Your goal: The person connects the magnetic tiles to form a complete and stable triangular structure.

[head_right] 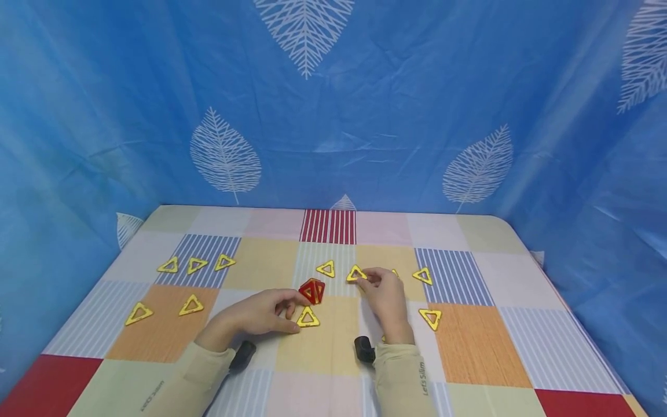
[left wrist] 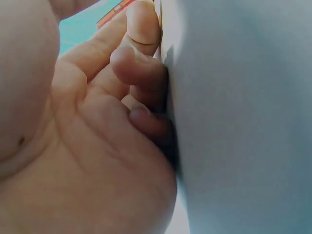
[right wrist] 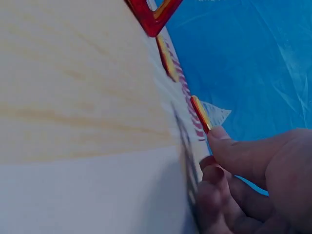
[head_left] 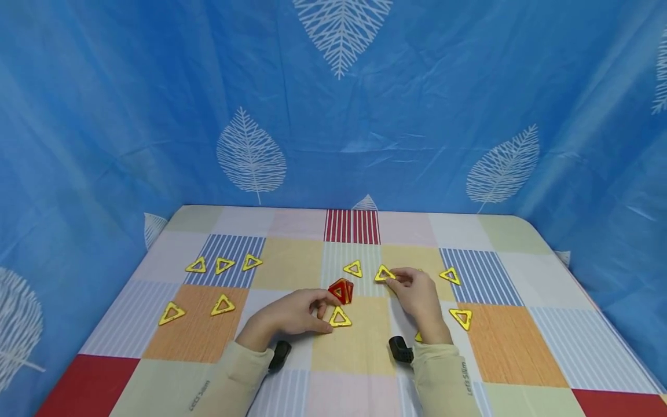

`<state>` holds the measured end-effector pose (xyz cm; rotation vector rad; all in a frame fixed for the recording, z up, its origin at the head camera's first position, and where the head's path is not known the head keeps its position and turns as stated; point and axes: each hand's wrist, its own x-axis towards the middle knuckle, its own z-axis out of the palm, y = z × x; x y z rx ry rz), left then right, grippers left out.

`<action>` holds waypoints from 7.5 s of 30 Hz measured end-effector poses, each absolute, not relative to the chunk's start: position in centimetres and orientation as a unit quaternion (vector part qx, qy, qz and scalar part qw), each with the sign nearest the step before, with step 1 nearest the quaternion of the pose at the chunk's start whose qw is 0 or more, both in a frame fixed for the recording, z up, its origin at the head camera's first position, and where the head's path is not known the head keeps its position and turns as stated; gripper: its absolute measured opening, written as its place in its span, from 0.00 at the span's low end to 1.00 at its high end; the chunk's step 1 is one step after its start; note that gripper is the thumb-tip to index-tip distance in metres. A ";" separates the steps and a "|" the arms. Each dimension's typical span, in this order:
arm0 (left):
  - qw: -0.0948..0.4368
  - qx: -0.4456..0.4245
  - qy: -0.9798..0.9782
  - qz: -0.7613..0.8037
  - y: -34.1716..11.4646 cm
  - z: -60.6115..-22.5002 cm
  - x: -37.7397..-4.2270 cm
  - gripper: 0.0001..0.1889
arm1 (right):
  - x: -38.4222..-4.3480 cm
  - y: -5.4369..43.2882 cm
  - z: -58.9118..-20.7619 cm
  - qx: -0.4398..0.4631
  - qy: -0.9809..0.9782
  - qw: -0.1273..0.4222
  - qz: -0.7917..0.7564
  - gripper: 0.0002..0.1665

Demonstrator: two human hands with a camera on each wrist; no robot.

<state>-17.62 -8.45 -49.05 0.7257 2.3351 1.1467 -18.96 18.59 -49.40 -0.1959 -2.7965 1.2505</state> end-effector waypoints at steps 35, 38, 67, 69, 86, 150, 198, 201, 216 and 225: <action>0.196 0.288 0.856 0.381 -8.3 -49.1 -17.6 0.21 | -18.2 18.5 -47.9 0.194 -0.816 -0.226 0.496 0.10; 0.197 0.285 0.858 0.380 -8.2 -49.2 -17.6 0.20 | -18.2 18.2 -48.0 0.199 -0.812 -0.233 0.497 0.10; 0.176 0.269 0.854 0.409 -8.2 -49.4 -17.8 0.09 | -17.9 16.5 -49.0 0.235 -0.782 -0.240 0.524 0.15; 0.177 0.267 0.854 0.409 -8.2 -49.4 -17.8 0.09 | -17.9 16.4 -49.1 0.233 -0.784 -0.237 0.524 0.14; 0.165 0.253 0.867 0.396 -11.8 -47.6 -16.9 0.21 | -17.8 16.4 -49.4 0.214 -0.777 -0.249 0.537 0.14; 0.088 0.115 0.887 0.438 -16.4 -48.0 -17.4 0.08 | -18.2 16.9 -49.9 0.218 -0.754 -0.262 0.561 0.14; 0.134 0.310 0.851 0.401 -6.4 -48.9 -18.4 0.13 | -18.2 17.0 -50.3 0.168 -0.759 -0.254 0.575 0.17; 0.138 0.310 0.851 0.400 -6.3 -48.9 -18.4 0.13 | -18.3 17.1 -50.2 0.174 -0.766 -0.244 0.568 0.14; 0.141 0.301 0.861 0.385 -6.3 -48.4 -18.1 0.13 | -18.4 16.9 -50.1 0.180 -0.769 -0.249 0.560 0.14; 0.162 0.317 0.848 0.392 -6.7 -48.1 -18.0 0.26 | -18.6 17.0 -49.8 0.199 -0.803 -0.210 0.521 0.11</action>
